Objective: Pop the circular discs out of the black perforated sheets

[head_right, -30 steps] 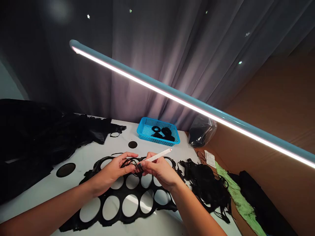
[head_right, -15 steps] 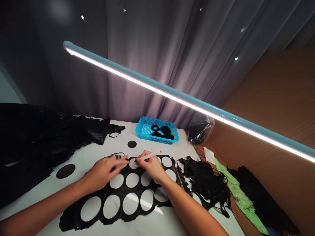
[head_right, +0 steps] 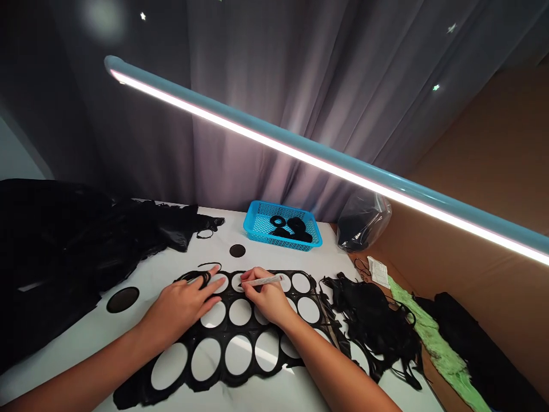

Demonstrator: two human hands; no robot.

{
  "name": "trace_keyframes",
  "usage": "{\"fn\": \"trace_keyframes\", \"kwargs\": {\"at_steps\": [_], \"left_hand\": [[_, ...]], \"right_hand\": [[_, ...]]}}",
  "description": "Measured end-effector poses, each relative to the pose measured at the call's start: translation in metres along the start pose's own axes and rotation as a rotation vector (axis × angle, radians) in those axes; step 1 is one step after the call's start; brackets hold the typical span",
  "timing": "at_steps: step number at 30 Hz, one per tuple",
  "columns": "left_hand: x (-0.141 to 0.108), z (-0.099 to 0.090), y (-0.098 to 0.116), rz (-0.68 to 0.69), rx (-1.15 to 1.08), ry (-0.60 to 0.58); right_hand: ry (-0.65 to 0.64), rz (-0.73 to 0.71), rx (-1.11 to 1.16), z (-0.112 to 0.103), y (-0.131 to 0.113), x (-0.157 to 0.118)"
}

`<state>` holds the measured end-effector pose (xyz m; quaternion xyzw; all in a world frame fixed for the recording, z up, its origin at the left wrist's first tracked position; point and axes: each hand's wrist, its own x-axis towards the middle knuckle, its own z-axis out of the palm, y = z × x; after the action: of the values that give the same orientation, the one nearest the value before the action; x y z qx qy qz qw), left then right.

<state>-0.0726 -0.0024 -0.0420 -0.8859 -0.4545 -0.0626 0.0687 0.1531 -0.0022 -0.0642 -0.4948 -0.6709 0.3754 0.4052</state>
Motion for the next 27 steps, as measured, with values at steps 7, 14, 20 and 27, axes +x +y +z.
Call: {"fn": "trace_keyframes", "kwargs": {"at_steps": [7, 14, 20, 27], "left_hand": [[-0.007, 0.01, 0.025, 0.21, 0.054, -0.033], [-0.008, 0.016, 0.023, 0.201, 0.063, -0.041], [-0.011, 0.02, 0.023, 0.218, 0.067, -0.031], [-0.012, 0.021, 0.025, 0.208, 0.07, -0.026]], "right_hand": [[-0.064, -0.106, -0.086, 0.002, 0.002, 0.0], [-0.071, -0.143, -0.144, 0.0, 0.003, 0.0], [-0.089, -0.173, -0.256, 0.004, 0.0, -0.004], [0.028, -0.188, -0.639, -0.007, 0.001, 0.01]]}}
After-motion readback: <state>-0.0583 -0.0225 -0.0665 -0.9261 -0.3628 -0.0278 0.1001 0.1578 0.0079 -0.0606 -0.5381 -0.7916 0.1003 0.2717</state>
